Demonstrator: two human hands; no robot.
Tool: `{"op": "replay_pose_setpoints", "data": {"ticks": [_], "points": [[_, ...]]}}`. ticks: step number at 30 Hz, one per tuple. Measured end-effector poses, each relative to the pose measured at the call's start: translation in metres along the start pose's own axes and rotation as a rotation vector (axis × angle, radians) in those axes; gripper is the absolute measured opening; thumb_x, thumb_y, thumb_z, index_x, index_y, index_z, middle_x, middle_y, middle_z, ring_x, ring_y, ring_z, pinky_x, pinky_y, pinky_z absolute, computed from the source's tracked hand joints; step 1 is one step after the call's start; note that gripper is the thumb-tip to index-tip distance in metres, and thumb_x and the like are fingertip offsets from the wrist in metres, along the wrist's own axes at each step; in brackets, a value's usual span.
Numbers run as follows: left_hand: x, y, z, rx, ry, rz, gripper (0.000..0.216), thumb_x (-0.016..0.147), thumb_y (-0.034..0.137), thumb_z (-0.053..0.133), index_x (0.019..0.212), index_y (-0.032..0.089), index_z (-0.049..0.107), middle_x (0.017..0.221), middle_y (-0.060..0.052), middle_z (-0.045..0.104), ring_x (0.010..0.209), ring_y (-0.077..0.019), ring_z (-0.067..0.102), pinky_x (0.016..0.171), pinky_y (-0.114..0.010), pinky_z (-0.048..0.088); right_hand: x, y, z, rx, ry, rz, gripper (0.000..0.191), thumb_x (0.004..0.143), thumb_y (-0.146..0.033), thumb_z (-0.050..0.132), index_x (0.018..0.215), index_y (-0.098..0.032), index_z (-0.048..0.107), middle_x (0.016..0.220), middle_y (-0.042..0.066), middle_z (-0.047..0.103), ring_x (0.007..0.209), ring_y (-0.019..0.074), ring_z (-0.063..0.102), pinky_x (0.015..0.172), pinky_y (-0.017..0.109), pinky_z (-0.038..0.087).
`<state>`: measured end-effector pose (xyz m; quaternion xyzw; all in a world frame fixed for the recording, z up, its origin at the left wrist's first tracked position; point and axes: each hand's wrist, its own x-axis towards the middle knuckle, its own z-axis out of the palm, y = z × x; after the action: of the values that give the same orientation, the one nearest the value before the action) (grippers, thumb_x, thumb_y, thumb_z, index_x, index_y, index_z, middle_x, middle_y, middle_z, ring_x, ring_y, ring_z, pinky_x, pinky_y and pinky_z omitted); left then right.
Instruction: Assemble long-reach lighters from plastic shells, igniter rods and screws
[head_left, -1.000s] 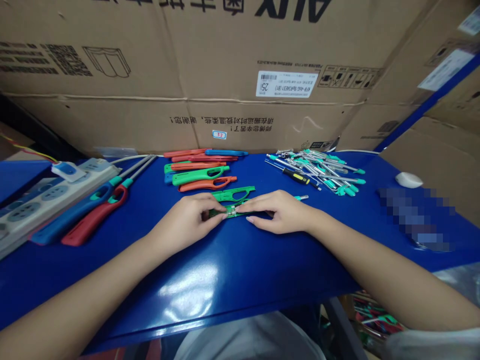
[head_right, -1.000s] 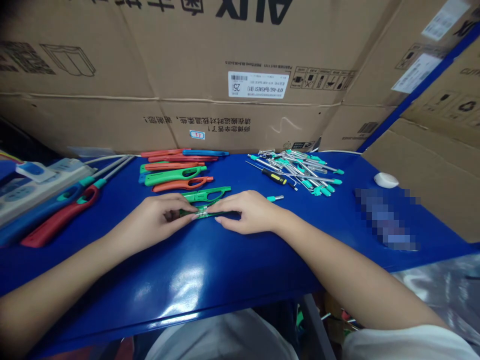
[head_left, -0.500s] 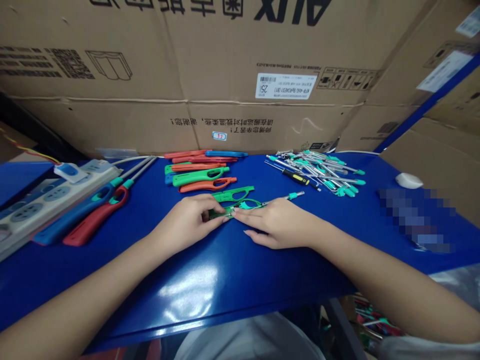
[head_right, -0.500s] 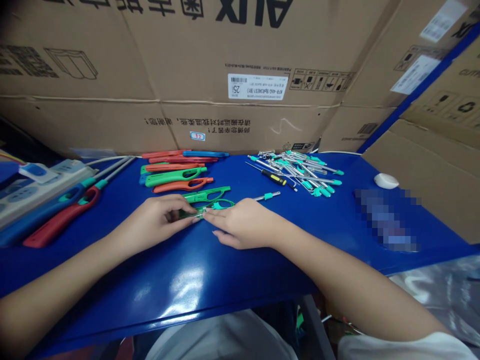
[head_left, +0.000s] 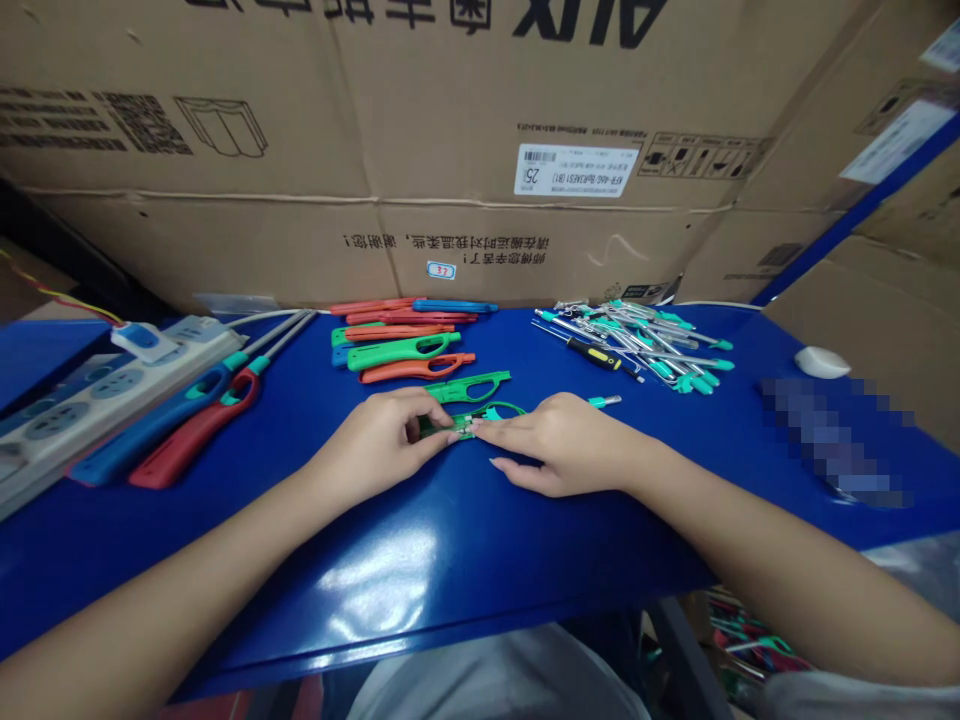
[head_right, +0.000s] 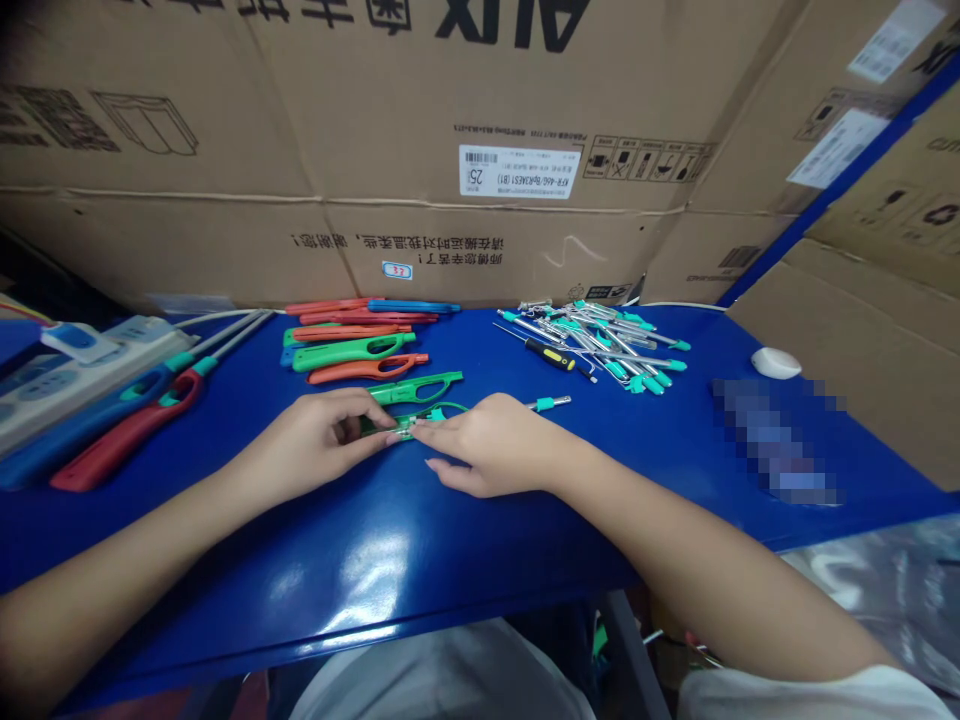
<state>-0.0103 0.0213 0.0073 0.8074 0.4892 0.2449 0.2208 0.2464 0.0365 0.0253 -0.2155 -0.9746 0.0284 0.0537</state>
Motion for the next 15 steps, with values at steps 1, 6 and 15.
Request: {"op": "replay_pose_setpoints", "data": {"ticks": [1,6,15], "points": [[-0.0001,-0.0002,0.0003,-0.004,0.006,-0.002,0.024,0.089,0.043,0.066,0.086,0.020,0.074,0.083,-0.002,0.072,0.062,-0.0136,0.061,0.058,-0.025,0.045,-0.0001,-0.0008,-0.0006,-0.001,0.001,0.000,0.043,0.102,-0.034,0.050,0.139,-0.017,0.063,0.124,0.010,0.075,0.091,0.0213,0.076,0.061,0.029,0.045],[-0.0005,0.0018,0.0011,-0.006,0.023,-0.010,0.021,0.086,0.041,0.069,0.087,0.020,0.075,0.081,-0.001,0.072,0.058,-0.0126,0.059,0.055,-0.024,0.044,0.0006,-0.0047,-0.0025,-0.028,-0.026,-0.017,0.046,0.101,-0.033,0.051,0.142,-0.014,0.060,0.134,0.012,0.070,0.095,0.0226,0.076,0.060,0.031,0.046],[0.0001,0.0033,0.0028,-0.005,0.022,-0.009,0.023,0.089,0.041,0.067,0.085,0.020,0.074,0.080,-0.002,0.069,0.058,-0.0126,0.058,0.056,-0.024,0.044,-0.0012,0.0040,0.0014,0.088,0.037,-0.004,0.041,0.099,-0.033,0.053,0.136,-0.019,0.066,0.118,0.008,0.078,0.093,0.0222,0.077,0.068,0.030,0.049]]}}
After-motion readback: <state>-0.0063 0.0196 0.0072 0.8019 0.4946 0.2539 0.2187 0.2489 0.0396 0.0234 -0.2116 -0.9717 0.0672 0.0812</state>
